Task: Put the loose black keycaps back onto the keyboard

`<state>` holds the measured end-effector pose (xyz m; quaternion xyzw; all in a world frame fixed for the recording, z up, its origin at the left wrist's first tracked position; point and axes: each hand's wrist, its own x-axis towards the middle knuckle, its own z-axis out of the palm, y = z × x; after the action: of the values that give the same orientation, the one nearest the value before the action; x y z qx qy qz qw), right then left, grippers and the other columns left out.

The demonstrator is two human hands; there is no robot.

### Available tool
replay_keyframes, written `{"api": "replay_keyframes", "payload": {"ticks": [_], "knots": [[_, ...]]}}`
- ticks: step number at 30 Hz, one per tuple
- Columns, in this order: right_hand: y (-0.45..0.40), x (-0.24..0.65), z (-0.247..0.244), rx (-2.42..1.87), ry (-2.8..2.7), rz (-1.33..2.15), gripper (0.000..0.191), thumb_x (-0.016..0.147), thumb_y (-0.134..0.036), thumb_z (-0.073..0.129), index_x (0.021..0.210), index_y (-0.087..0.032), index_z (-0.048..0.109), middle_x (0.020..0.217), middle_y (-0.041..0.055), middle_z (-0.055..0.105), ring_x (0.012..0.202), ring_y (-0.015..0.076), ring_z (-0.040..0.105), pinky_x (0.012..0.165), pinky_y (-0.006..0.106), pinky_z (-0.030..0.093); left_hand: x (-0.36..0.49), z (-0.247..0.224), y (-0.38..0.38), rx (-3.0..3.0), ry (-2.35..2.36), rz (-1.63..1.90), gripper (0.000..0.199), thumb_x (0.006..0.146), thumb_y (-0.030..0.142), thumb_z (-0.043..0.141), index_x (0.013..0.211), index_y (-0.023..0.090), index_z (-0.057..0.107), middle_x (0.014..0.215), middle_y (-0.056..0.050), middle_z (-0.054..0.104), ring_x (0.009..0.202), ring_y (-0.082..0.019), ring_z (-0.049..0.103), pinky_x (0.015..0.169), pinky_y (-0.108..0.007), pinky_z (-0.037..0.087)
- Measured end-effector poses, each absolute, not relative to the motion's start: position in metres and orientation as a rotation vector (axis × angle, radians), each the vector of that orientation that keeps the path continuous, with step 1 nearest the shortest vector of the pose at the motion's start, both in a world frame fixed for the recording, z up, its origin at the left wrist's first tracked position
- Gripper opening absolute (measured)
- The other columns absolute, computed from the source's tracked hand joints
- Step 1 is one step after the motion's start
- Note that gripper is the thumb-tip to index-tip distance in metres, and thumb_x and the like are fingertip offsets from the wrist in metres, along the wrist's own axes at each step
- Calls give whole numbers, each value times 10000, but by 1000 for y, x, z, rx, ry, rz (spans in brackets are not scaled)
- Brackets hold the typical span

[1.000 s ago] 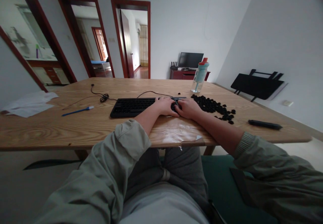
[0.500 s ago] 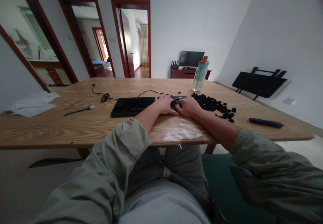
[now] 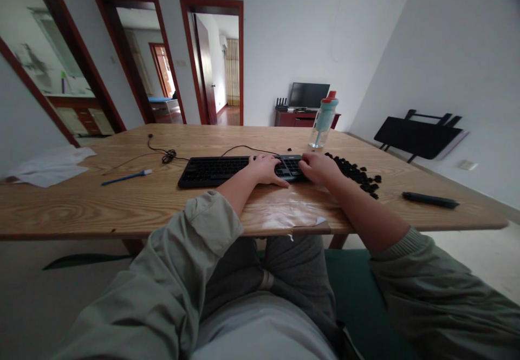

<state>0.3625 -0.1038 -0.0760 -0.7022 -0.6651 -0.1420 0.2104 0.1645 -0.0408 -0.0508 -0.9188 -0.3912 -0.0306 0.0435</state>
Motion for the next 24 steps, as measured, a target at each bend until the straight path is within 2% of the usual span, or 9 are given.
{"api": "replay_keyframes", "payload": {"ticks": [4,10,19,24], "knots": [[-109,341,-82,-2011,-1951,-545,446,930,-436,376,941,-145,715,992,155,695,856,268,645,710,325,427,165,-52,-39,-2814,-1187,-107,1097,536,936,565,1423,291,510,1505,-81,443,1366,-381,357,1124,-584,275],[-111,329,-86,-1986,-1969,-697,450,926,-400,370,941,-115,718,986,171,695,886,294,661,702,342,452,164,-53,-39,-2817,-1183,-96,1058,543,935,562,1391,303,534,1500,-81,448,1365,-385,357,1117,-583,273],[-100,340,-87,-2044,-2010,-563,528,910,-520,367,888,-121,713,902,169,702,835,314,676,688,363,475,164,-49,-45,-2814,-1214,-74,1059,550,922,571,1410,305,517,1496,-72,451,1360,-385,361,1103,-585,297],[-95,341,-85,-2080,-2030,-519,548,907,-540,383,926,-111,724,905,184,704,851,322,675,727,378,486,164,-48,-44,-2816,-1220,-67,1035,550,924,569,1377,304,539,1513,-78,434,1363,-379,359,1108,-591,284]]}}
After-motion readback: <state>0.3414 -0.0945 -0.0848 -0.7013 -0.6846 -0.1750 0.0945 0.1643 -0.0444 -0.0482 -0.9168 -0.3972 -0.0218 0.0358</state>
